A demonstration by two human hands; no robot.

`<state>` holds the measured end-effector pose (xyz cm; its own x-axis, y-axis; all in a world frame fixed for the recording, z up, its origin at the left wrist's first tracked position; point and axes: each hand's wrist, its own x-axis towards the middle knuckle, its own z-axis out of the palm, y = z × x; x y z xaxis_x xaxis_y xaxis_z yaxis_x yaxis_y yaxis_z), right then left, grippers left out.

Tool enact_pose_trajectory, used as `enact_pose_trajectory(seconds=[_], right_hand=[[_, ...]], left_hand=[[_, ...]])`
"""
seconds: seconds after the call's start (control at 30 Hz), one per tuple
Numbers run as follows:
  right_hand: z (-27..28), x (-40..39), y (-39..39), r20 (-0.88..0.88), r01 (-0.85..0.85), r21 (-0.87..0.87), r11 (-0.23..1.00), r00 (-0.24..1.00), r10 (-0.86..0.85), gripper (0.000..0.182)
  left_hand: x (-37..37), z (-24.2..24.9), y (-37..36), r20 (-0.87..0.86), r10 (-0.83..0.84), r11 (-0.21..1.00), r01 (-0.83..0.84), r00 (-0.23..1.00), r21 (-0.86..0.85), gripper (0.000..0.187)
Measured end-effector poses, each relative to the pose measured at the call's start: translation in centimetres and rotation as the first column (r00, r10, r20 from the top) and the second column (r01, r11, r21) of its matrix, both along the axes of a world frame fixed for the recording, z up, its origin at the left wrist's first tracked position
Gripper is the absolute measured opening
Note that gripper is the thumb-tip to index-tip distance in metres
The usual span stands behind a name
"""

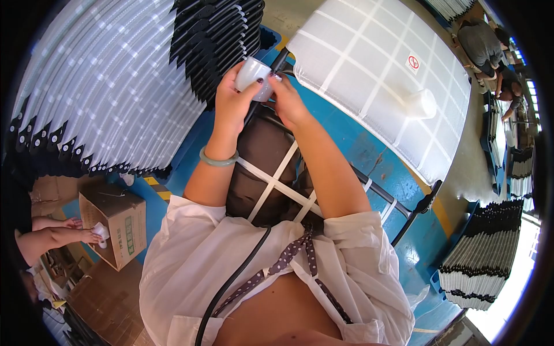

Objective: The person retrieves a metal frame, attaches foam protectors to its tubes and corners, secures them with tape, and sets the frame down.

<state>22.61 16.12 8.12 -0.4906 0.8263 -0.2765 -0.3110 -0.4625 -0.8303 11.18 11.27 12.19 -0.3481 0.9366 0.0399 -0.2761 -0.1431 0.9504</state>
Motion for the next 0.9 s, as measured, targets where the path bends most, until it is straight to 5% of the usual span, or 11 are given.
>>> enact_pose_trajectory(seconds=[0.13, 0.3, 0.37, 0.53, 0.63, 0.73, 0.83, 0.9], right_hand=[[1.0, 1.0, -0.6, -0.065, 0.075, -0.097, 0.992, 0.995, -0.082, 0.057], [2.7, 1.6, -2.5, 0.145, 0.083, 0.116, 0.99, 0.984, -0.1, 0.07], [0.9, 1.1, -2.2, 0.119, 0.08, 0.265, 0.961, 0.986, -0.115, 0.062], [1.7, 1.3, -2.5, 0.136, 0.157, 0.21, 0.965, 0.973, -0.188, 0.052], [2.2, 2.2, -2.9, 0.174, 0.174, 0.113, 0.978, 0.966, -0.192, 0.049], [2.8, 2.9, -2.9, 0.168, 0.126, 0.025, 0.992, 0.977, -0.129, 0.048], [2.8, 3.1, -2.8, 0.186, 0.09, -0.008, 0.996, 0.979, -0.087, 0.048], [2.4, 3.2, -2.8, 0.195, 0.104, -0.027, 0.994, 0.976, -0.096, 0.048]], left_hand=[[0.6, -0.9, -0.6, -0.495, 0.125, 0.986, -0.055, 0.86, 0.154, 0.06], [1.7, 1.0, -2.2, -0.774, 0.297, 0.952, -0.107, 0.559, 0.287, 0.054], [1.8, 0.7, -2.7, -0.779, 0.305, 0.947, -0.087, 0.547, 0.309, 0.054], [1.7, -0.2, -2.6, -0.733, 0.375, 0.916, -0.102, 0.567, 0.389, 0.059], [1.2, -0.5, -2.7, -0.713, 0.257, 0.948, -0.024, 0.652, 0.319, 0.051], [0.7, -1.7, -2.1, -0.157, 0.043, 0.947, 0.01, 0.987, 0.321, 0.04], [-0.8, -3.2, -1.7, -0.206, 0.24, 0.948, -0.183, 0.949, 0.261, 0.029], [-1.0, -3.6, -1.3, -0.189, 0.146, 0.984, -0.123, 0.971, 0.129, 0.029]])
